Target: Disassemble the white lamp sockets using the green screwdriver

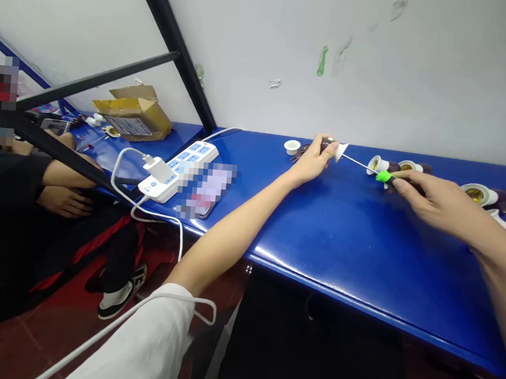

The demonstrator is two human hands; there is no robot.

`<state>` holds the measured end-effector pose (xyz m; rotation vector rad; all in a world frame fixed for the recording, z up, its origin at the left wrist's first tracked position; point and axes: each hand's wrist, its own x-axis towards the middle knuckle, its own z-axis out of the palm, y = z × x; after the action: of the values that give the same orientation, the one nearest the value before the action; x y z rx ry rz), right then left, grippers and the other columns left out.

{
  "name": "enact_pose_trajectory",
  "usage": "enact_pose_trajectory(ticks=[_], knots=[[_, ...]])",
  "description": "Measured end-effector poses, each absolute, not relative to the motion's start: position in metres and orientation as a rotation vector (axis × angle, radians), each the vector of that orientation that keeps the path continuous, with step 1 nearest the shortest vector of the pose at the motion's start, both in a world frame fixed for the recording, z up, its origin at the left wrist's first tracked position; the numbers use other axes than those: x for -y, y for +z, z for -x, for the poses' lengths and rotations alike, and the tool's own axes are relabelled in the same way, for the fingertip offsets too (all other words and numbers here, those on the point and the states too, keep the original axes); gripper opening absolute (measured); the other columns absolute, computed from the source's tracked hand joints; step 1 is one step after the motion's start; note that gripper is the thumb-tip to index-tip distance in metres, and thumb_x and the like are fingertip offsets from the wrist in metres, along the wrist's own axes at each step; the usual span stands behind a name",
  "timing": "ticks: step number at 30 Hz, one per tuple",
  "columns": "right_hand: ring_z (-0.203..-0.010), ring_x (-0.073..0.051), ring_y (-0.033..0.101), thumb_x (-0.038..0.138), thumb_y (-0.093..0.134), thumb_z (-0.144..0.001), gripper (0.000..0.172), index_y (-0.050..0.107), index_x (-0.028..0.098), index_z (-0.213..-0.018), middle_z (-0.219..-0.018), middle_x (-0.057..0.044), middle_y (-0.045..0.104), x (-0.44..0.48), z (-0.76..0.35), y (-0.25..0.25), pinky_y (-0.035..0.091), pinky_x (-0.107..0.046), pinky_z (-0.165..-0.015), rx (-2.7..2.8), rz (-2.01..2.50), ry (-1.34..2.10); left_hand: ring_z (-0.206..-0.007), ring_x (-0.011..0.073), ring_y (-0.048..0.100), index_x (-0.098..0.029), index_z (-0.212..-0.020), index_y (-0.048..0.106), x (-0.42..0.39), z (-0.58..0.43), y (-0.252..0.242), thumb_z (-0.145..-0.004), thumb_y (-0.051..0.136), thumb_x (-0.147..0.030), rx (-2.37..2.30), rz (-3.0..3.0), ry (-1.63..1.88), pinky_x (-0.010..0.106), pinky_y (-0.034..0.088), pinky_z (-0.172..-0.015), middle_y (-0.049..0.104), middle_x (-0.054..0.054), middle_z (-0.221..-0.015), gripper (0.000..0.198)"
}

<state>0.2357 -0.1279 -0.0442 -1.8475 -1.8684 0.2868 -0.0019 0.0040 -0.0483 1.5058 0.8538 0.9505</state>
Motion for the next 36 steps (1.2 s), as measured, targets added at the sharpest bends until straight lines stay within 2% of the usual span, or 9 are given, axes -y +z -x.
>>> enact_pose_trajectory(ticks=[5,10,12,16,21,26,28,31,36], knots=[[-0.107,-0.036,0.073,0.047,0.065,-0.083,0.037,0.067,0.023,-0.112,-0.125,-0.020,0.077,0.128,-0.236,-0.043,0.054,-0.046,-0.092,1.869,1.704,0.254,-0.061,0.0060,0.048,-0.020,-0.117,0.053,-0.004,0.001,-0.048,-0.111,0.057,-0.025,-0.877,-1.517,0.927,0.022,0.040,-0.065,0.050,-0.005,-0.078,0.009],[-0.098,-0.037,0.074,0.051,0.042,-0.096,0.040,0.069,0.024,-0.106,-0.108,-0.019,0.078,0.126,-0.234,-0.042,0.054,-0.048,-0.086,1.905,1.925,0.260,-0.061,0.0080,0.048,-0.020,-0.117,0.052,-0.004,0.002,-0.048,-0.111,0.055,-0.025,-0.863,-1.516,0.930,0.024,0.039,-0.065,0.049,-0.005,-0.077,0.009],[-0.091,-0.036,0.074,0.052,0.045,-0.092,0.039,0.069,0.024,-0.106,-0.105,-0.017,0.079,0.125,-0.234,-0.043,0.054,-0.047,-0.082,1.881,1.923,0.256,-0.062,0.0078,0.049,-0.020,-0.117,0.052,-0.004,0.002,-0.049,-0.111,0.055,-0.027,-0.862,-1.527,0.924,0.024,0.039,-0.066,0.049,-0.005,-0.078,0.009],[-0.095,-0.035,0.074,0.054,0.064,-0.080,0.040,0.068,0.024,-0.107,-0.117,-0.016,0.079,0.125,-0.237,-0.044,0.055,-0.044,-0.081,1.866,1.773,0.215,-0.061,0.0074,0.048,-0.020,-0.118,0.052,-0.004,0.002,-0.050,-0.112,0.054,-0.026,-0.849,-1.554,0.929,0.023,0.040,-0.066,0.048,-0.006,-0.075,0.009],[-0.111,-0.038,0.073,0.049,0.045,-0.098,0.040,0.072,0.022,-0.110,-0.121,-0.019,0.078,0.125,-0.239,-0.045,0.055,-0.050,-0.094,1.949,1.779,0.195,-0.059,0.0070,0.048,-0.020,-0.113,0.052,-0.004,0.002,-0.049,-0.111,0.055,-0.025,-0.866,-1.518,0.933,0.023,0.038,-0.064,0.048,-0.006,-0.075,0.006],[-0.101,-0.034,0.074,0.048,0.066,-0.087,0.036,0.071,0.021,-0.111,-0.119,-0.017,0.078,0.126,-0.238,-0.044,0.056,-0.046,-0.089,1.874,1.666,0.146,-0.060,0.0068,0.050,-0.020,-0.112,0.053,-0.008,0.002,-0.050,-0.110,0.057,-0.026,-0.837,-1.531,0.930,0.022,0.039,-0.065,0.052,-0.006,-0.074,0.007],[-0.102,-0.035,0.074,0.049,0.065,-0.090,0.037,0.072,0.021,-0.113,-0.118,-0.017,0.078,0.125,-0.236,-0.044,0.057,-0.046,-0.089,1.902,1.618,0.140,-0.060,0.0070,0.050,-0.021,-0.110,0.054,-0.012,0.003,-0.050,-0.109,0.061,-0.028,-0.838,-1.526,0.949,0.021,0.039,-0.064,0.053,-0.007,-0.073,0.010],[-0.099,-0.036,0.075,0.045,0.045,-0.104,0.038,0.075,0.023,-0.112,-0.110,-0.016,0.080,0.123,-0.233,-0.044,0.057,-0.048,-0.087,1.986,1.648,0.178,-0.059,0.0083,0.050,-0.022,-0.107,0.054,-0.018,0.006,-0.050,-0.107,0.064,-0.031,-0.841,-1.535,0.968,0.022,0.041,-0.064,0.053,-0.007,-0.069,0.014],[-0.105,-0.035,0.074,0.036,0.065,-0.093,0.029,0.072,0.023,-0.118,-0.118,-0.014,0.078,0.119,-0.232,-0.046,0.058,-0.049,-0.092,1.902,1.567,0.153,-0.060,0.0089,0.050,-0.021,-0.108,0.052,-0.020,0.009,-0.046,-0.109,0.056,-0.025,-0.838,-1.536,0.953,0.022,0.040,-0.062,0.054,-0.006,-0.071,0.006]])
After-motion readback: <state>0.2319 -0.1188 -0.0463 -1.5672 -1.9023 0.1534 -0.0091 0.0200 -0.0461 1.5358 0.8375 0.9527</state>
